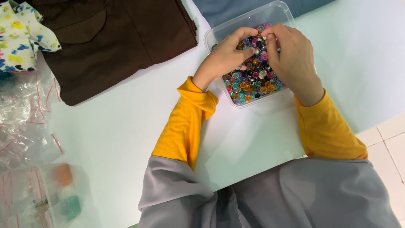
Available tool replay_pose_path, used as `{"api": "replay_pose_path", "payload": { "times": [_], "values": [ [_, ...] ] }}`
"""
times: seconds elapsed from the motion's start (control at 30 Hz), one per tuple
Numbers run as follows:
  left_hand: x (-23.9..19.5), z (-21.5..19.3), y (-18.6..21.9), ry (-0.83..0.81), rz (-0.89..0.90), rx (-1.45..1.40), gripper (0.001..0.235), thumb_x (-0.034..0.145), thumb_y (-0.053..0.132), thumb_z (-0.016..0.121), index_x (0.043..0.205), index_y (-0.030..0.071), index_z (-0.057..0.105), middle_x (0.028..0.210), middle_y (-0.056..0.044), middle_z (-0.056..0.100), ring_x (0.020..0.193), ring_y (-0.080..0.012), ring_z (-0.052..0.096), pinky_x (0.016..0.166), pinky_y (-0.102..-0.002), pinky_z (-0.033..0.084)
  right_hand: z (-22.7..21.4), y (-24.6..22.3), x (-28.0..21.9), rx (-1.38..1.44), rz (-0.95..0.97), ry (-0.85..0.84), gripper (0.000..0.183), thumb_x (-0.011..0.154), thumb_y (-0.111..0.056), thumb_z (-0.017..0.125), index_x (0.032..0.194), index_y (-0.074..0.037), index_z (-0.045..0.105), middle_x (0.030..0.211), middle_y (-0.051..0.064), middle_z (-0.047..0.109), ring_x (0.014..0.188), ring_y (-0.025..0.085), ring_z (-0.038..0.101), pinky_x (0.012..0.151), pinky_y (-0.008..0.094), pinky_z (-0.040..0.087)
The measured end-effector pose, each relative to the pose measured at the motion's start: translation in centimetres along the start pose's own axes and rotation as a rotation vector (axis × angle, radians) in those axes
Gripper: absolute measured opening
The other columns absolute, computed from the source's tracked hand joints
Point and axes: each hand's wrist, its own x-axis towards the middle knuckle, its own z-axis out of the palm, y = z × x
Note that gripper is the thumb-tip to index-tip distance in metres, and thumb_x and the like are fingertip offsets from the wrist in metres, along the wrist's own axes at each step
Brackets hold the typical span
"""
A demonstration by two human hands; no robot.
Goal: The person sorts colorful buttons from a plastic bin onto a white table, then places them into small ziplock bags. They seal the bags and store them in a larger container. The person continues to pick and arrange pink buttons on the table.
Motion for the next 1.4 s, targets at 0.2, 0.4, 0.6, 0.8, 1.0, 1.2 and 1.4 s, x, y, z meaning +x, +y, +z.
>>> {"api": "replay_pose_path", "payload": {
  "times": [0.2, 0.4, 0.6, 0.8, 1.0, 1.2, 1.4],
  "values": [
    [1.3, 1.0, -3.4, 0.199, 0.288, 0.261, 0.034, 0.086, 0.001, 0.064, 0.116, 0.014, 0.061, 0.119, -0.008, 0.064, 0.101, -0.0188, 0.071, 0.091, -0.028, 0.063, 0.1, -0.5, -0.4, -0.095, 0.071, -0.198, 0.016, 0.103, -0.011, 0.05, 0.107, -0.005, 0.064, 0.086, 0.011, 0.064, 0.073, 0.033, 0.058, 0.059, 0.046, 0.045],
    [0.6, 4.8, -3.7, 0.475, 0.261, 0.997, 0.039, 0.081, 0.022, 0.084, 0.108, 0.008, 0.059, 0.101, -0.01, 0.062, 0.091, -0.0311, 0.067, 0.07, -0.043, 0.058, 0.7, 1.2, -0.7, -0.001, 0.062, -0.26, 0.031, 0.087, 0.005, 0.055, 0.115, -0.003, 0.066, 0.102, 0.013, 0.068, 0.084, 0.029, 0.065, 0.07, 0.042, 0.051],
    [0.6, 5.5, -4.4, 0.55, 0.212, 1.21, 0.027, 0.079, 0.0, 0.073, 0.101, 0.015, 0.066, 0.098, -0.006, 0.063, 0.085, -0.0253, 0.067, 0.073, -0.041, 0.055, 0.2, 0.8, -0.3, 0.083, -0.083, 0.002, 0.029, 0.096, 0.015, 0.054, 0.119, 0.003, 0.065, 0.11, 0.018, 0.064, 0.082, 0.031, 0.063, 0.072, 0.042, 0.05],
    [0.4, 4.7, -3.6, 0.451, 0.239, 0.722, 0.033, 0.081, -0.019, 0.05, 0.105, 0.004, 0.05, 0.102, -0.018, 0.052, 0.091, -0.0378, 0.058, 0.064, -0.049, 0.053, -0.2, 0.1, 0.1, 0.197, -0.146, 0.081, 0.023, 0.102, 0.02, 0.049, 0.115, 0.008, 0.064, 0.11, 0.021, 0.061, 0.088, 0.029, 0.061, 0.073, 0.036, 0.056],
    [0.1, 4.3, -3.7, 0.464, 0.291, 0.803, 0.021, 0.078, 0.0, 0.061, 0.097, 0.01, 0.06, 0.1, -0.011, 0.049, 0.091, -0.0336, 0.055, 0.077, -0.048, 0.051, -0.3, 0.0, 0.1, 0.196, -0.129, 0.116, 0.018, 0.104, 0.016, 0.053, 0.116, 0.008, 0.065, 0.108, 0.021, 0.063, 0.088, 0.029, 0.059, 0.072, 0.037, 0.057],
    [0.9, 5.7, -5.1, 0.564, 0.329, 1.298, 0.025, 0.079, 0.003, 0.074, 0.098, 0.019, 0.071, 0.102, -0.007, 0.055, 0.094, -0.0265, 0.058, 0.078, -0.04, 0.052, 0.2, 0.5, 0.0, 0.261, -0.073, 0.053, 0.019, 0.098, 0.016, 0.069, 0.114, 0.006, 0.065, 0.104, 0.019, 0.06, 0.076, 0.023, 0.06, 0.075, 0.033, 0.057],
    [0.5, 5.8, -4.5, 0.603, 0.389, 1.363, 0.025, 0.076, -0.001, 0.076, 0.087, 0.018, 0.065, 0.1, -0.006, 0.057, 0.094, -0.0237, 0.06, 0.077, -0.036, 0.051, -0.5, -0.8, 0.1, 0.249, -0.106, 0.023, 0.021, 0.099, 0.013, 0.062, 0.118, 0.007, 0.066, 0.11, 0.019, 0.056, 0.09, 0.027, 0.062, 0.08, 0.034, 0.06]
  ]
}}
